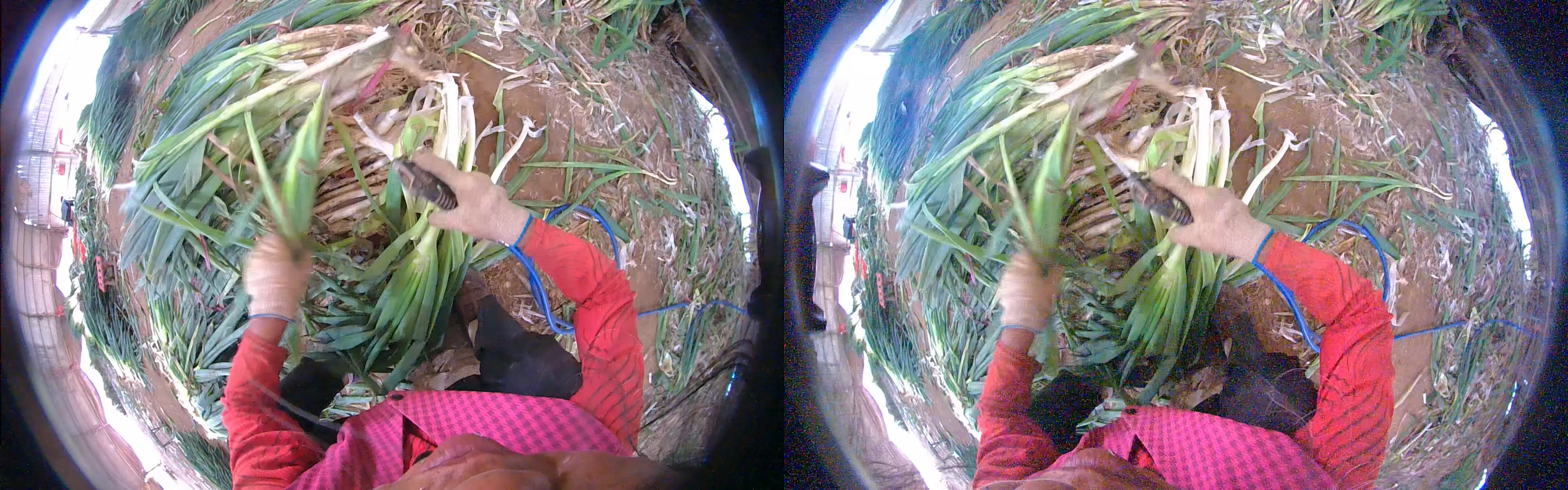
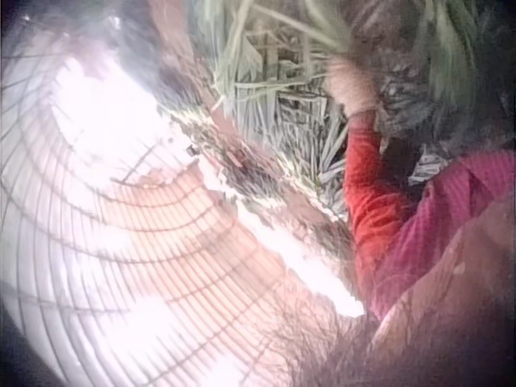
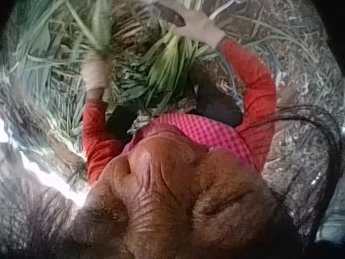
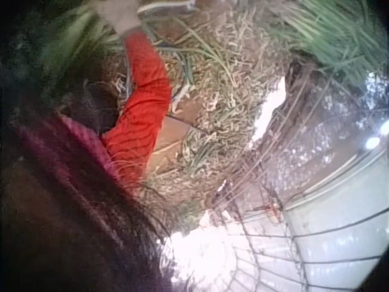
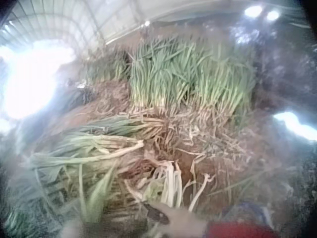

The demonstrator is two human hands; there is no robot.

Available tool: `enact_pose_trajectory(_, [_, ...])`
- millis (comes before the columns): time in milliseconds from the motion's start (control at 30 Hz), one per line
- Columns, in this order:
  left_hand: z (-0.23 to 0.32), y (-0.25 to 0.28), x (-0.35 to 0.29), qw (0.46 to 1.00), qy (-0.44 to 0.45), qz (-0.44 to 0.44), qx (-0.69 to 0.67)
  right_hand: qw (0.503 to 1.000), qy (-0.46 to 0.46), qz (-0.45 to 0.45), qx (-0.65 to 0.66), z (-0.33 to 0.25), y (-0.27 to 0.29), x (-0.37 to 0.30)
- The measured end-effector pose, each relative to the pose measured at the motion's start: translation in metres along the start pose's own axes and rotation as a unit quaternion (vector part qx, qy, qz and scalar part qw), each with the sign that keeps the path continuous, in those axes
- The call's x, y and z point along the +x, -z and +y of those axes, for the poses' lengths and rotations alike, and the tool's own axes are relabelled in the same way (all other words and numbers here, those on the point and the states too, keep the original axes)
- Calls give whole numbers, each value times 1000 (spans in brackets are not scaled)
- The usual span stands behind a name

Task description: The person sits on the ground and uses a knife to trim the outer layers and ends of long green leafy plants. They gather the trimmed plants into a bundle and place them aside.

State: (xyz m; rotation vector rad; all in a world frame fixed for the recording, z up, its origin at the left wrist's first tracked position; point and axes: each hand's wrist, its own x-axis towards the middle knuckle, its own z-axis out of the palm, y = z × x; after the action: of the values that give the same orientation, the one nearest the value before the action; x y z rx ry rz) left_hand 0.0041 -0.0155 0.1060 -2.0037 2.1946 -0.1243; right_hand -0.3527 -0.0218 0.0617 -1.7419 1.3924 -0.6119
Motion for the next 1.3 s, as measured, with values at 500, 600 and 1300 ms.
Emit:
enact_pose_trajectory(500, [-56,74,300,985,-10,143,-94,997,-48,57,23,26,-2,3])
enact_pose_trajectory(600, [-37,49,326,998,-15,3,-63,996,-62,63,5,36,-1,-3])
enact_pose_trajectory(1300, [101,91,161,898,-98,-208,-375,988,-54,117,87,34,-1,-7])
